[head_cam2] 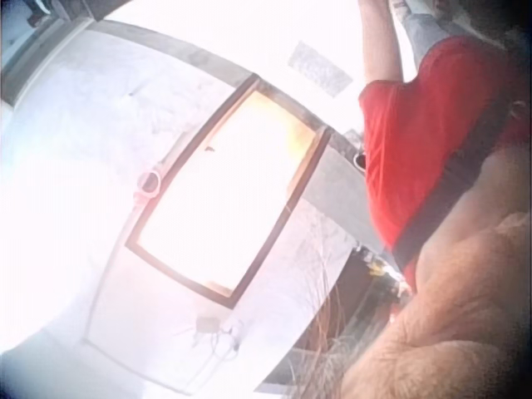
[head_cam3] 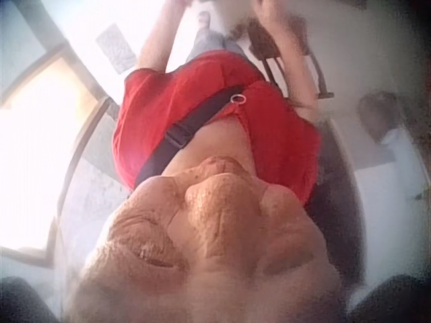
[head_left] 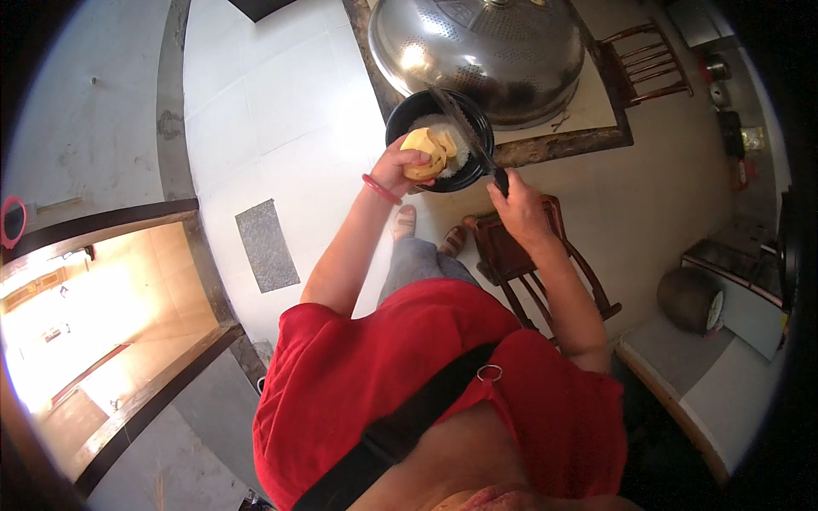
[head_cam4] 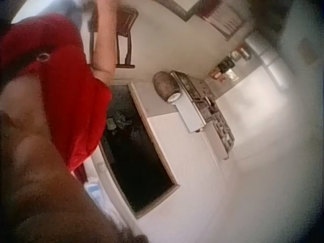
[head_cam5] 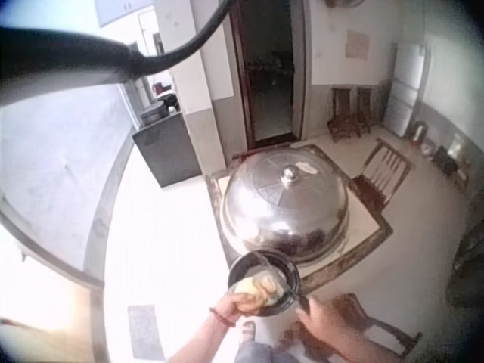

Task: The person slices a vegetable into a bowl using a knife, washes the slices at a sink, and places the bowl into a rice cooker. They then wipe the interior of the appliance with a cloth.

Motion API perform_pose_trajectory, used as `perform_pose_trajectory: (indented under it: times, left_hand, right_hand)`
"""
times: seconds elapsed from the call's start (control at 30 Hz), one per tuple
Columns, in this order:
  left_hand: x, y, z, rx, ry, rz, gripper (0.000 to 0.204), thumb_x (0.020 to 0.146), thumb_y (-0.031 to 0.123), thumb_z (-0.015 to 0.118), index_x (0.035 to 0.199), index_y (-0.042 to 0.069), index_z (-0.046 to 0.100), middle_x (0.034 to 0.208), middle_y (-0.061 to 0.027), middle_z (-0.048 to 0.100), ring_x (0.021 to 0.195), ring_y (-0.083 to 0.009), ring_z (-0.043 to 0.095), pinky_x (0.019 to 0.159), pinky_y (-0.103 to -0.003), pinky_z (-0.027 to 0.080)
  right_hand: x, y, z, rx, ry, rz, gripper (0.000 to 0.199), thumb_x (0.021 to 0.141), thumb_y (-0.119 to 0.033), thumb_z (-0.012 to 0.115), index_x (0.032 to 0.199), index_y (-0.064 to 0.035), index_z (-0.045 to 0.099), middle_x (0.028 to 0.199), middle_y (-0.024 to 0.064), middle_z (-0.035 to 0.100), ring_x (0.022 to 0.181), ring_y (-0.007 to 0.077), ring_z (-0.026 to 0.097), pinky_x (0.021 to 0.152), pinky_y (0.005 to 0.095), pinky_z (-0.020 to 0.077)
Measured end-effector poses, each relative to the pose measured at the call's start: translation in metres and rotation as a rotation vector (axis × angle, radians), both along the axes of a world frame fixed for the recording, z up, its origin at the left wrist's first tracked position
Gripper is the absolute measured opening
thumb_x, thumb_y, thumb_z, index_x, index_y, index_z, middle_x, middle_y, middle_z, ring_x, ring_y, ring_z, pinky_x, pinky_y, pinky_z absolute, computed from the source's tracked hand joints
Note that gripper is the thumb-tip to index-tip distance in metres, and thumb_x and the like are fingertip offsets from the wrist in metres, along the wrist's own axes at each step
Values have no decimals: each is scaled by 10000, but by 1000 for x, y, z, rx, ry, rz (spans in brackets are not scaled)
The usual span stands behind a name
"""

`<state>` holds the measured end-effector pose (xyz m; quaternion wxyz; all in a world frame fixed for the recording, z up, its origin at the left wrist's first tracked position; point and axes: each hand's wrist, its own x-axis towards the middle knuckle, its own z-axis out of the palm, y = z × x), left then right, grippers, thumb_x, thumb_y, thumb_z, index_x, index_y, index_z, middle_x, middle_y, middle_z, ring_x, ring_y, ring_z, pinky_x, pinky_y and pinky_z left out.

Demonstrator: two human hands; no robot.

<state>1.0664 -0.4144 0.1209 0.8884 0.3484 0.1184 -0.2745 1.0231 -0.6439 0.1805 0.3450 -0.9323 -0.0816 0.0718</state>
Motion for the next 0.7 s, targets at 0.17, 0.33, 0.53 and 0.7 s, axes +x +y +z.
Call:
perform_pose_trajectory:
  times: [0.17, 0.33, 0.53, 0.7]
  left_hand:
    - [20, 14, 2, 100, -185, -211, 654, 537, 52, 639, 1159, 7, 443, 1027, -124, 554, 926, -246, 558, 836, -335, 458]
    - [16, 7, 15, 92, -152, -161, 601, 511, -57, 601, 1100, -11, 491, 966, -114, 575, 881, -211, 564, 765, -290, 469]
    - [7, 4, 9, 202, -19, -58, 451, 619, 13, 605, 1057, 1, 496, 915, -120, 585, 760, -223, 601, 617, -317, 503]
    - [-6, -20, 16, 229, 55, -47, 387, 653, -21, 591, 1025, 24, 495, 858, -99, 577, 706, -218, 587, 488, -313, 502]
  right_hand:
    - [3, -18, 23, 28, -102, 257, 270, 788, -204, 605, 931, 6, 516, 705, 198, 580, 651, 373, 569, 540, 394, 448]
    - [-3, -14, 17, -142, -183, 268, 235, 784, -175, 602, 890, 6, 497, 664, 187, 576, 635, 369, 567, 550, 407, 456]
    - [-16, 7, 4, -165, -196, 239, 197, 789, -142, 579, 863, -2, 462, 710, 197, 570, 669, 367, 565, 565, 425, 453]
    - [-7, 17, -8, -165, -33, 29, 238, 784, -170, 584, 876, 10, 457, 732, 203, 563, 699, 381, 559, 582, 424, 450]
